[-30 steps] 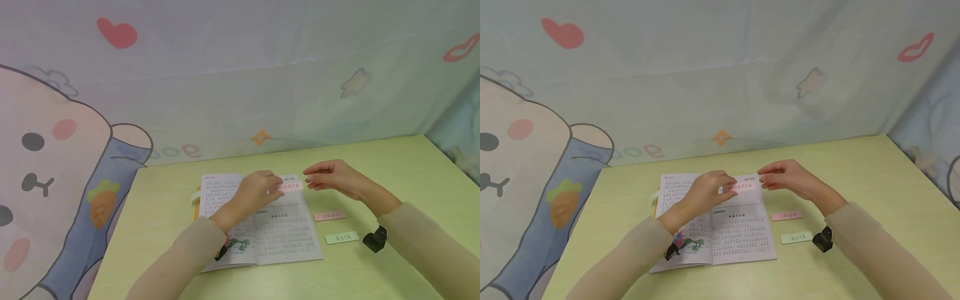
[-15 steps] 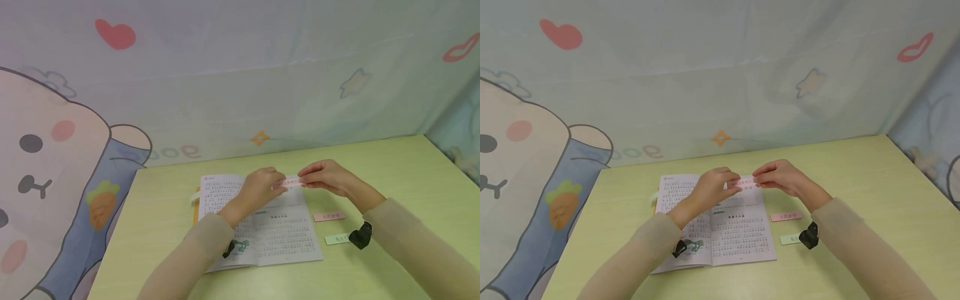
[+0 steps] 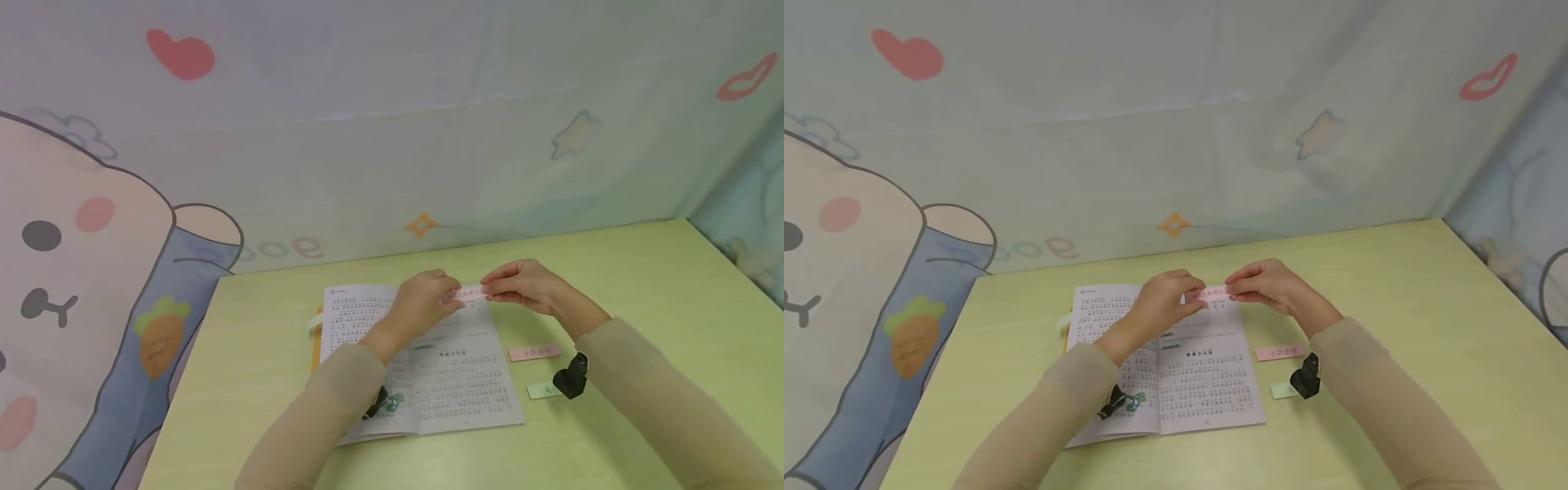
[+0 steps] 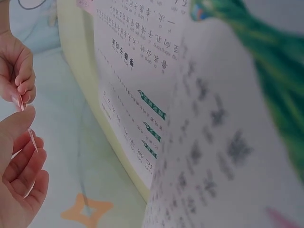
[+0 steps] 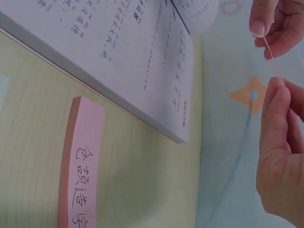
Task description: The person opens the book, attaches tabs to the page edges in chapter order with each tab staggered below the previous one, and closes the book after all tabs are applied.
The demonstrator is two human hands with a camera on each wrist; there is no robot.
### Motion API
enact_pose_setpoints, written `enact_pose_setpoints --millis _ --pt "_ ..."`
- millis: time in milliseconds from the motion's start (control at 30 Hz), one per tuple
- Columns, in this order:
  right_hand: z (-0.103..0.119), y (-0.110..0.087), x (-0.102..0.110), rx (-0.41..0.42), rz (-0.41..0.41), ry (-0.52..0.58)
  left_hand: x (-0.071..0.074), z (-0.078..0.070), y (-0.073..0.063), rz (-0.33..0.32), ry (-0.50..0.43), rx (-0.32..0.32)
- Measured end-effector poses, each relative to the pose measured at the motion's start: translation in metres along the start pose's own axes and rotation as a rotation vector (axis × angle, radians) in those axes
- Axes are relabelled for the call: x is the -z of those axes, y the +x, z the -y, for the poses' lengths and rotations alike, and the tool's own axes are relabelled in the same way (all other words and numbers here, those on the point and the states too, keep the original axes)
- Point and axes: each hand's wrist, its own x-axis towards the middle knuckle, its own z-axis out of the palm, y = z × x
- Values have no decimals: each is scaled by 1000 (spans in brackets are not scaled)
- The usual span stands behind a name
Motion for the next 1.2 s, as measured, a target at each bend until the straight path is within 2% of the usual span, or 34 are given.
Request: enact_pose_setpoints --millis 167,400,500,667,867,933,1133,1200 --pt "-1 3 6 -16 -2 -19 -1 0 4 69 21 39" --pt "-6 6 17 -17 -8 -34 -1 2 5 104 17 36" --pt "-8 7 20 -24 -8 -23 -2 4 6 132 24 -14" --pt "-12 8 25 -35 -27 -8 -7 7 9 172 28 -138" --pt "-15 12 32 -59 -47 -49 -11 10 13 227 45 -193" --pt "-17 13 35 -69 -57 -71 -12 10 14 265 45 -184" --pt "-23 14 41 -79 -58 -94 -20 9 13 438 25 -62" --pt "-25 13 43 -82 -57 -91 -24 8 12 476 27 -41"
